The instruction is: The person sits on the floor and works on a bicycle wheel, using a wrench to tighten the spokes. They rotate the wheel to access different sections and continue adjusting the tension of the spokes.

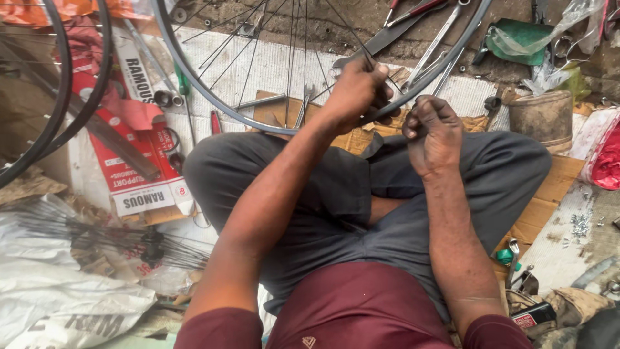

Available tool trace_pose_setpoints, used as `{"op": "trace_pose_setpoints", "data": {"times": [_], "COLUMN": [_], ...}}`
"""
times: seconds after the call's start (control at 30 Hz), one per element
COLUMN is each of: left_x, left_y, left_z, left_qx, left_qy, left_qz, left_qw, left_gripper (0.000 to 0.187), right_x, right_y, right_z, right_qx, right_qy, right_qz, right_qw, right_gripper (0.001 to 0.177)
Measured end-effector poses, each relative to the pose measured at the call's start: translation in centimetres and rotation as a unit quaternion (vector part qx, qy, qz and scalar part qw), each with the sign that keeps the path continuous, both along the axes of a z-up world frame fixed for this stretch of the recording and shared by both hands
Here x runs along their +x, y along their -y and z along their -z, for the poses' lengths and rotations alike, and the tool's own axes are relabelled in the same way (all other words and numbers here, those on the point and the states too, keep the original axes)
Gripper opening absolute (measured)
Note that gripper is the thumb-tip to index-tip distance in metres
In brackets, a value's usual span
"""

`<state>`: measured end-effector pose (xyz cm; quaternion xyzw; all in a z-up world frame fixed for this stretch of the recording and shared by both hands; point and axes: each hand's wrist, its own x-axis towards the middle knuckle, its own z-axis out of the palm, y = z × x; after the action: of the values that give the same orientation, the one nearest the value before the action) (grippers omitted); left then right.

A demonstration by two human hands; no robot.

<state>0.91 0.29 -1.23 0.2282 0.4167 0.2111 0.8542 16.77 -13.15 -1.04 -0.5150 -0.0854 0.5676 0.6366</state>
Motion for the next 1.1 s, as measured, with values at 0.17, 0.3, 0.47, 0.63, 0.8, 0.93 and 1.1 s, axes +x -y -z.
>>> {"op": "trace_pose_setpoints", "data": {"times": [0.17, 0.3, 0.47, 0.63, 0.8, 0.93, 1.1], "left_x": [-0.2, -0.6, -0.4, 0.3, 0.4, 0.2, 0.2], "left_y": [-0.6, -1.8, -2.2, -1.8, -2.0, -2.2, -2.0], "left_z": [0.8, -0.7, -1.4, -1.0, -0.6, -0.9, -0.8], "left_qx": [0.027, 0.017, 0.005, 0.019, 0.019, 0.02, 0.021], "left_qy": [0.04, 0.035, 0.073, 0.071, 0.082, 0.053, 0.053], "left_qz": [0.038, 0.069, 0.035, -0.015, -0.012, 0.011, 0.011], "left_qw": [0.998, 0.997, 0.997, 0.997, 0.996, 0.998, 0.998], "left_gripper": [0.02, 0.022, 0.02, 0.023, 0.021, 0.02, 0.021], "right_x": [-1.1, -1.2, -2.2, -3.1, -2.6, -1.9, -2.5], "right_y": [-1.5, -2.1, -2.5, -1.9, -1.3, -1.3, -1.6], "right_z": [-0.4, -2.0, -3.4, -3.0, -2.5, -2.4, -2.4], "right_qx": [-0.003, 0.06, 0.036, 0.046, 0.079, 0.062, 0.058], "right_qy": [0.065, 0.155, 0.125, 0.132, 0.241, 0.263, 0.344], "right_qz": [0.024, 0.028, 0.072, 0.08, 0.033, 0.016, -0.012], "right_qw": [0.998, 0.986, 0.989, 0.987, 0.967, 0.963, 0.937], "right_gripper": [0.007, 0.009, 0.013, 0.018, 0.016, 0.02, 0.02]}}
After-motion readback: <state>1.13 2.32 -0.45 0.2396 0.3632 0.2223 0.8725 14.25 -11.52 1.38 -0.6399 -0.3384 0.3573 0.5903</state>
